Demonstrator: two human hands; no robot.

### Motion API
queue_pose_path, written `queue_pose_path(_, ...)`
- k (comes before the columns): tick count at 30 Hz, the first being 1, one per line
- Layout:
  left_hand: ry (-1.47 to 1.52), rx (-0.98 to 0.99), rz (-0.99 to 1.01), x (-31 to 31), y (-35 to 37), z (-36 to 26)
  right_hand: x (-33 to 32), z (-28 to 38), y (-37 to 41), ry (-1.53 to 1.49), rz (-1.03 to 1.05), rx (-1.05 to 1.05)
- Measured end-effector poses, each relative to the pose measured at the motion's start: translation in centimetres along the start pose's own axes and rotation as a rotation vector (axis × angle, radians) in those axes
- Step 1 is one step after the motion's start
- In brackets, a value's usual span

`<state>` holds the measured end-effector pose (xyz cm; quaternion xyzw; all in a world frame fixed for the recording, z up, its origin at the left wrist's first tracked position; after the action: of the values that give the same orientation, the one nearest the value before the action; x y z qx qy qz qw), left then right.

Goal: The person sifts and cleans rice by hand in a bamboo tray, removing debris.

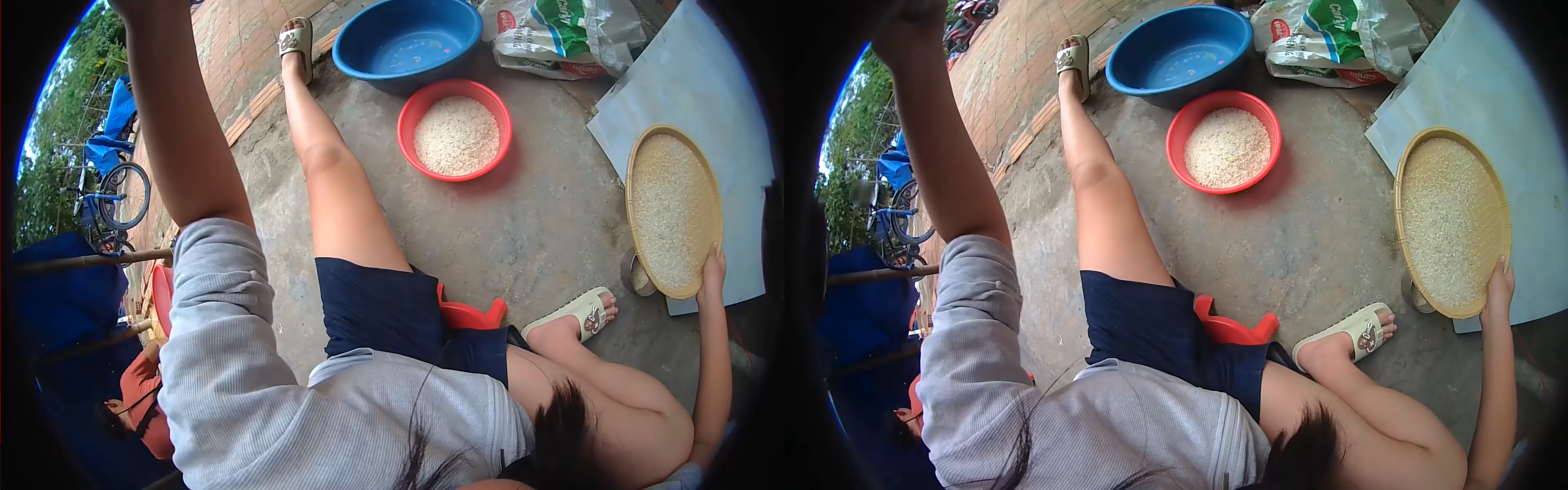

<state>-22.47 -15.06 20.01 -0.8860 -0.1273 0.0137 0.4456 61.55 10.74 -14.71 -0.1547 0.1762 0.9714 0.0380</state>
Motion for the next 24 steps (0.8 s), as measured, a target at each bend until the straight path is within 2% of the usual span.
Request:
queue_pose_path(1,-0.049,-0.151,-0.178,-5.1,6.0,3.5,0.6,0.0,0.1,-0.049,0.068,0.009)
queue_pose_path(3,-0.146,-0.464,-0.517,3.4,23.6,13.9,1.3,0.1,0.4,-0.116,0.131,0.018)
queue_pose_path(5,-0.559,-0.976,-0.392,6.5,35.3,19.0,3.2,0.7,1.8,-0.086,0.133,0.043)
queue_pose_path(6,-0.224,-0.862,-0.479,7.3,34.0,20.2,4.7,3.1,2.5,-0.065,0.106,0.006)
queue_pose_path(7,-0.225,-0.847,-0.461,8.1,31.6,19.5,6.0,3.6,3.6,-0.050,0.100,0.015)
queue_pose_path(9,0.035,-0.688,-0.609,10.3,27.8,16.7,8.3,5.1,5.3,-0.041,0.127,0.027)
queue_pose_path(11,0.006,-0.664,-0.561,11.3,26.3,15.0,11.4,7.8,6.0,-0.064,0.191,-0.015)
queue_pose_path(13,0.057,-0.760,-0.473,12.4,25.1,13.6,15.0,11.9,8.0,-0.028,0.220,-0.097)
queue_pose_path(15,-0.120,-0.854,-0.268,14.9,23.6,12.2,18.7,14.7,8.2,-0.047,0.320,-0.183)
queue_pose_path(17,-0.241,-0.858,-0.042,17.8,22.7,10.4,22.2,17.7,10.1,-0.056,0.409,-0.201)
queue_pose_path(18,-0.268,-0.973,0.010,19.2,22.2,9.3,24.1,18.6,10.8,-0.115,0.493,-0.178)
queue_pose_path(19,-0.231,-1.053,-0.009,19.9,21.9,9.0,26.0,18.8,10.4,-0.106,0.564,-0.178)
queue_pose_path(21,-0.011,-1.027,0.134,22.6,19.9,7.6,27.6,19.9,13.6,-0.157,0.639,-0.143)
queue_pose_path(22,0.032,-0.977,0.062,23.5,18.5,7.0,27.7,20.0,14.1,-0.166,0.629,-0.159)
queue_pose_path(23,0.053,-0.889,0.126,23.7,16.7,7.7,28.1,19.7,14.3,-0.167,0.626,-0.152)
queue_pose_path(24,0.209,-0.986,0.061,22.3,15.1,8.7,28.1,19.4,14.1,-0.164,0.621,-0.141)
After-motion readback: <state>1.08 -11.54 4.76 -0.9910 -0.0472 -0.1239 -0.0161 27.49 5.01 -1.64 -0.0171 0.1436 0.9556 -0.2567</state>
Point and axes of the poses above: each hand's wrist, its own y-axis away from the middle knuckle, its own x-axis out of the palm, z = x × y, the point moved 4 cm from there along -y, towards the middle knuckle, and after that the axes turned 6 degrees about x, right-handed, at the moved point
